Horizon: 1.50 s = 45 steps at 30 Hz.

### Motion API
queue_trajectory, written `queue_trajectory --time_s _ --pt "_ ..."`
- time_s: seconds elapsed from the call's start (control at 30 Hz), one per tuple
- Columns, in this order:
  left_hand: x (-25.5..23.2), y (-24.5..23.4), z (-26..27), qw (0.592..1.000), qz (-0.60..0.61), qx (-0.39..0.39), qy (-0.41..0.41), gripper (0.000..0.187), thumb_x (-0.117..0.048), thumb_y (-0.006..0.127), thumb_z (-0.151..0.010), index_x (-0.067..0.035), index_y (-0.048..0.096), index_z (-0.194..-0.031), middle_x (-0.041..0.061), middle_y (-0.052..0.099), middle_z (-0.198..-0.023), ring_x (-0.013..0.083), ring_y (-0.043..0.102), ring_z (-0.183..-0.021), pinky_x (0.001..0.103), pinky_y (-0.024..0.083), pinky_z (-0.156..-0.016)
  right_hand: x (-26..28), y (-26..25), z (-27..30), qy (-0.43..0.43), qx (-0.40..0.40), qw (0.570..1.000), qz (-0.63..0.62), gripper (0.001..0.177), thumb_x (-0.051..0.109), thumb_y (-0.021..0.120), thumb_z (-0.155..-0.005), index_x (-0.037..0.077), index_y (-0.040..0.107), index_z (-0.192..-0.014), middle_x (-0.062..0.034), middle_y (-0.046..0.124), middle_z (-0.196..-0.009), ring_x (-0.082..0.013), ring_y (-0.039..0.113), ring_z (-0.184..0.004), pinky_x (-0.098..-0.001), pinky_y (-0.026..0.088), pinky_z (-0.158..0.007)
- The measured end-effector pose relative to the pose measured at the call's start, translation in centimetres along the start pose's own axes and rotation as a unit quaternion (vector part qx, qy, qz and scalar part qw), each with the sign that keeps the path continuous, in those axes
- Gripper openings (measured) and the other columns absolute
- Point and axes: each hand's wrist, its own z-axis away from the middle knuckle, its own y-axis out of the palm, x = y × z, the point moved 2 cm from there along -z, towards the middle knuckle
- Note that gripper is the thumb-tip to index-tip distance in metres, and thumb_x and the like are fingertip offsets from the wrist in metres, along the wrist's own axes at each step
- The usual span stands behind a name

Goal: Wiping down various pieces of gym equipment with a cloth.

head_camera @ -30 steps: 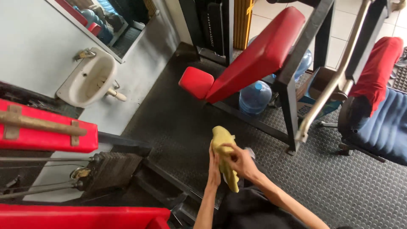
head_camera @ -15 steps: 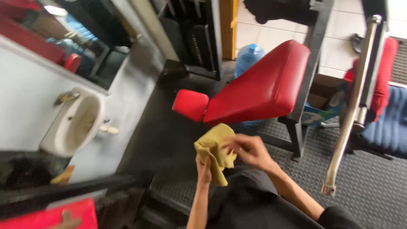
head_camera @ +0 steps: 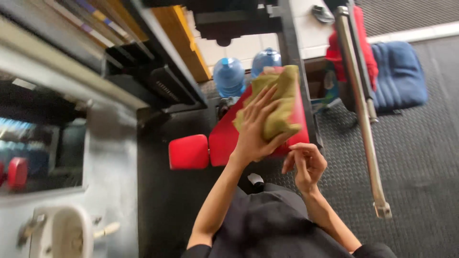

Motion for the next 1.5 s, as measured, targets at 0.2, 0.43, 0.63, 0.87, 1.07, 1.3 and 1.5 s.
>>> queue_trajectory --time_s 0.2,0.43,0.63,0.87,1.07,1.3,1.5 --pt "1.8 0.4 -1.0 0.995 0.021 0.08 0.061 0.055 -0.056 0.059 -0.094 -0.017 0.063 -0.131 0.006 0.053 -0.153 0.0375 0.039 -0.152 0.049 0.025 -0.124 -0.4 0.9 1.3 0.001 -0.039 0.999 -0.009 0.018 0.002 0.055 -0.097 -0.012 0.066 -0.097 -0.0152 0.067 -0.053 -0.0166 0.065 -0.039 -0.024 0.05 -0.04" --pt "4.2 0.3 2.1 0.975 0.098 0.142 0.14 0.057 -0.063 0.06 -0.093 -0.017 0.067 -0.125 0.01 0.055 -0.152 0.041 0.041 -0.149 0.049 0.021 -0.124 -2.7 3.5 5.3 -0.011 -0.21 0.976 -0.057 0.012 0.003 0.055 -0.099 -0.008 0.061 -0.1 -0.0179 0.062 -0.055 -0.0214 0.064 -0.038 -0.0248 0.045 -0.039" --pt "4.7 1.8 -3.1 0.945 0.078 0.188 0.257 0.076 -0.084 0.061 -0.075 -0.023 0.072 -0.12 0.002 0.064 -0.142 0.0297 0.052 -0.14 0.046 0.023 -0.125 1.6 6.2 6.5 -0.019 -0.302 0.951 0.054 0.018 0.009 0.054 -0.103 -0.007 0.061 -0.105 -0.012 0.059 -0.06 -0.0166 0.063 -0.046 -0.0228 0.041 -0.044" --pt "2.6 2.7 -8.5 0.911 0.098 0.287 0.279 0.035 -0.05 0.065 -0.094 -0.017 0.069 -0.083 0.001 0.071 -0.081 0.0256 0.07 -0.081 0.04 0.053 -0.078 9.0 8.0 -3.0 -0.116 -0.235 0.83 0.493 0.037 0.029 0.058 -0.104 0.001 0.06 -0.129 -0.0148 0.055 -0.122 -0.0319 0.052 -0.116 -0.045 0.043 -0.1" --pt "4.8 1.8 -5.0 0.923 0.075 0.212 0.311 0.039 -0.052 0.051 -0.098 -0.024 0.072 -0.114 -0.005 0.069 -0.117 0.0191 0.064 -0.113 0.039 0.043 -0.105 2.3 7.0 -5.7 -0.132 -0.287 0.855 0.412 0.067 0.053 0.025 -0.113 0.0 0.044 -0.149 -0.0182 0.043 -0.146 -0.0354 0.038 -0.144 -0.049 0.033 -0.12" --pt "10.2 1.6 0.0 0.98 0.065 0.086 0.166 0.073 -0.066 0.042 -0.101 -0.015 0.049 -0.152 0.018 0.031 -0.166 0.0423 0.027 -0.153 0.054 0.023 -0.124 -1.6 7.2 -2.9 -0.176 -0.315 0.873 0.329 0.091 0.072 0.007 -0.101 0.0 0.045 -0.141 -0.0169 0.049 -0.137 -0.0326 0.049 -0.135 -0.0415 0.037 -0.117" --pt "13.1 1.7 -7.7 0.987 0.078 0.133 -0.04 0.037 -0.043 0.052 -0.107 -0.021 0.06 -0.135 0.011 0.066 -0.133 0.0447 0.065 -0.114 0.058 0.051 -0.097 -0.7 8.4 -3.3 -0.194 -0.313 0.833 0.413 0.058 0.046 0.03 -0.111 -0.004 0.05 -0.132 -0.0175 0.06 -0.127 -0.0373 0.058 -0.125 -0.0476 0.042 -0.113"
